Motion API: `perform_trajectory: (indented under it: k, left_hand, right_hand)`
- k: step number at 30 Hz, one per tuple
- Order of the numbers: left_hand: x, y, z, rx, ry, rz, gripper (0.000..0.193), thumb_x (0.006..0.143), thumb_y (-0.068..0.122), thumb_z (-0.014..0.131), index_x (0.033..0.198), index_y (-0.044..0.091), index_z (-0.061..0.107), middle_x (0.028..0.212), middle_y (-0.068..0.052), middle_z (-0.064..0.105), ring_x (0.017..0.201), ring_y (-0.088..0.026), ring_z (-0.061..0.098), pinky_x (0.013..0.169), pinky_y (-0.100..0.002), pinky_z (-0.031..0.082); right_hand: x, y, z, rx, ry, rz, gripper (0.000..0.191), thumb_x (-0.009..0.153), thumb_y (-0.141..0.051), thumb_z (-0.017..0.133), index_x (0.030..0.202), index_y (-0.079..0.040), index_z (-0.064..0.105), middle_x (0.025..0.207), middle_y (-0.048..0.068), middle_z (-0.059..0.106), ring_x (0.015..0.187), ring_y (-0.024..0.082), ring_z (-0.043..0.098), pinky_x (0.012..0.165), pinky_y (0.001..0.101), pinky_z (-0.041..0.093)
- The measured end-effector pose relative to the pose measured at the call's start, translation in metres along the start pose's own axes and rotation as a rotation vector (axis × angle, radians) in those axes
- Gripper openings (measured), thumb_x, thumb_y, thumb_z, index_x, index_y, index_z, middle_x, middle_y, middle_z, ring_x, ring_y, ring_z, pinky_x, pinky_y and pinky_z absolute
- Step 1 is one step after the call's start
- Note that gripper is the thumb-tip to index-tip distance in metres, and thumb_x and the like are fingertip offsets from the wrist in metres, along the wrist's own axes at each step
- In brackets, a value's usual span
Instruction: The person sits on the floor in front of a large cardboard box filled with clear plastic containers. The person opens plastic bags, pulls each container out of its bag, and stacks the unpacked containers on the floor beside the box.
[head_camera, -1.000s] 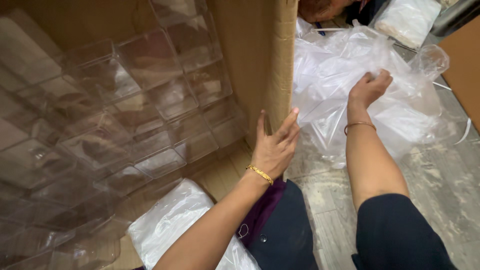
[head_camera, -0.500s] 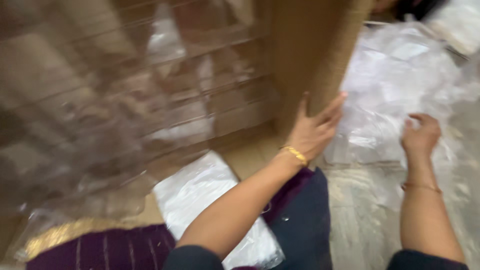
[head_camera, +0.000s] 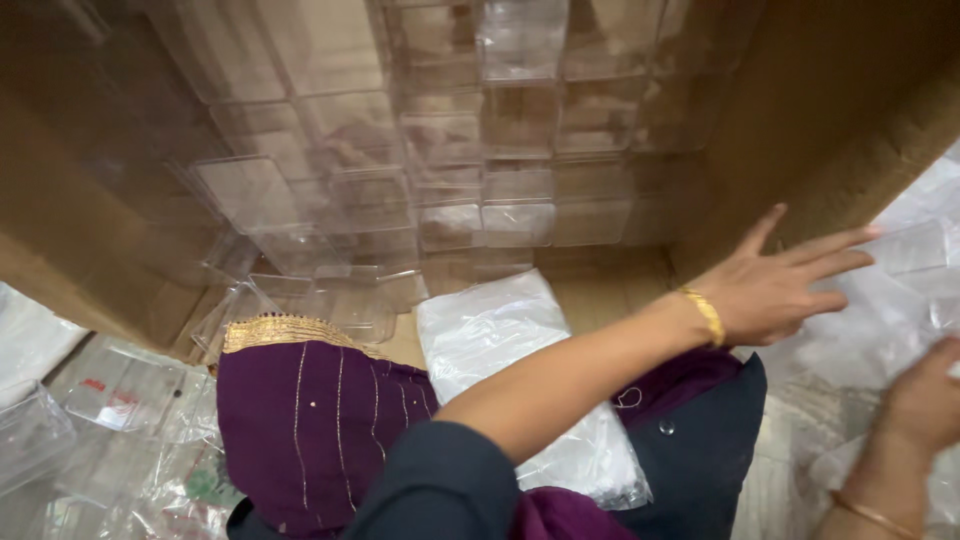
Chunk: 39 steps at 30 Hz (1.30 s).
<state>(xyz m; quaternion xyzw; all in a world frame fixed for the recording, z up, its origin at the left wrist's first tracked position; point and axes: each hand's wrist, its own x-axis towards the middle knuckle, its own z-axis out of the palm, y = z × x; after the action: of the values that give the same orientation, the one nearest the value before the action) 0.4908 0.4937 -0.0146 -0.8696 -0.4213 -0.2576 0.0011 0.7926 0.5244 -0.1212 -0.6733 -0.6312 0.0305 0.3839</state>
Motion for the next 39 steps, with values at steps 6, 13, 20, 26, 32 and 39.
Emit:
perform_trajectory:
  k: [6, 13, 20, 26, 32, 39]
  left_hand:
    - [-0.119, -0.076, -0.091, 0.005, 0.276, -0.187, 0.039, 0.080, 0.012, 0.072, 0.117, 0.024, 0.070, 0.148, -0.008, 0.053, 0.141, -0.030, 0.049, 0.120, -0.060, 0.037]
    - [-0.392, -0.132, -0.227, 0.286, 0.625, -0.900, 0.025, 0.091, 0.010, 0.065, 0.115, 0.009, 0.071, 0.122, -0.020, 0.067, 0.115, -0.039, 0.062, 0.100, -0.050, 0.049]
    - [-0.577, -0.106, -0.209, 0.033, 0.486, -1.462, 0.040, 0.091, 0.023, 0.068, 0.129, 0.011, 0.065, 0.123, -0.021, 0.066, 0.113, -0.038, 0.065, 0.096, -0.047, 0.050]
    - [-0.582, -0.156, -0.193, 0.285, 0.567, -1.285, 0.031, 0.081, 0.017, 0.075, 0.111, 0.010, 0.070, 0.121, -0.023, 0.067, 0.112, -0.044, 0.063, 0.095, -0.050, 0.049]
    - [-0.575, -0.154, -0.218, 0.130, 0.319, -1.603, 0.024, 0.082, 0.019, 0.077, 0.103, 0.013, 0.067, 0.116, -0.018, 0.069, 0.109, -0.041, 0.063, 0.092, -0.051, 0.049]
    - [-0.574, -0.136, -0.239, 0.066, 0.507, -1.515, 0.028, 0.087, 0.010, 0.069, 0.114, 0.012, 0.065, 0.116, -0.018, 0.070, 0.108, -0.037, 0.067, 0.093, -0.048, 0.052]
  right_hand:
    - [-0.057, -0.223, 0.008, 0.549, 0.124, -0.489, 0.031, 0.112, -0.004, 0.064, 0.141, 0.002, 0.052, 0.143, 0.013, 0.049, 0.139, 0.029, 0.048, 0.120, 0.0389, 0.039]
    - [-0.149, -0.407, 0.062, 0.597, -0.339, -0.931, 0.021, 0.094, -0.005, 0.066, 0.114, -0.006, 0.069, 0.122, 0.013, 0.066, 0.127, 0.033, 0.057, 0.112, 0.0468, 0.047]
    - [-0.267, -0.413, 0.163, 0.454, -0.841, -0.862, 0.042, 0.092, -0.018, 0.068, 0.130, -0.004, 0.058, 0.128, 0.024, 0.055, 0.124, 0.043, 0.048, 0.105, 0.0527, 0.040]
    - [-0.276, -0.410, 0.197, 0.290, -0.886, -0.864, 0.038, 0.092, -0.019, 0.065, 0.129, -0.010, 0.059, 0.121, 0.019, 0.058, 0.119, 0.039, 0.052, 0.099, 0.0534, 0.042]
    - [-0.276, -0.433, 0.194, 0.344, -0.668, -0.905, 0.041, 0.087, -0.017, 0.068, 0.123, -0.002, 0.060, 0.122, 0.024, 0.055, 0.114, 0.044, 0.050, 0.096, 0.0554, 0.043]
    - [-0.256, -0.450, 0.196, 0.449, -0.541, -0.782, 0.033, 0.091, -0.015, 0.065, 0.123, -0.010, 0.066, 0.125, 0.014, 0.061, 0.122, 0.037, 0.053, 0.109, 0.0530, 0.039]
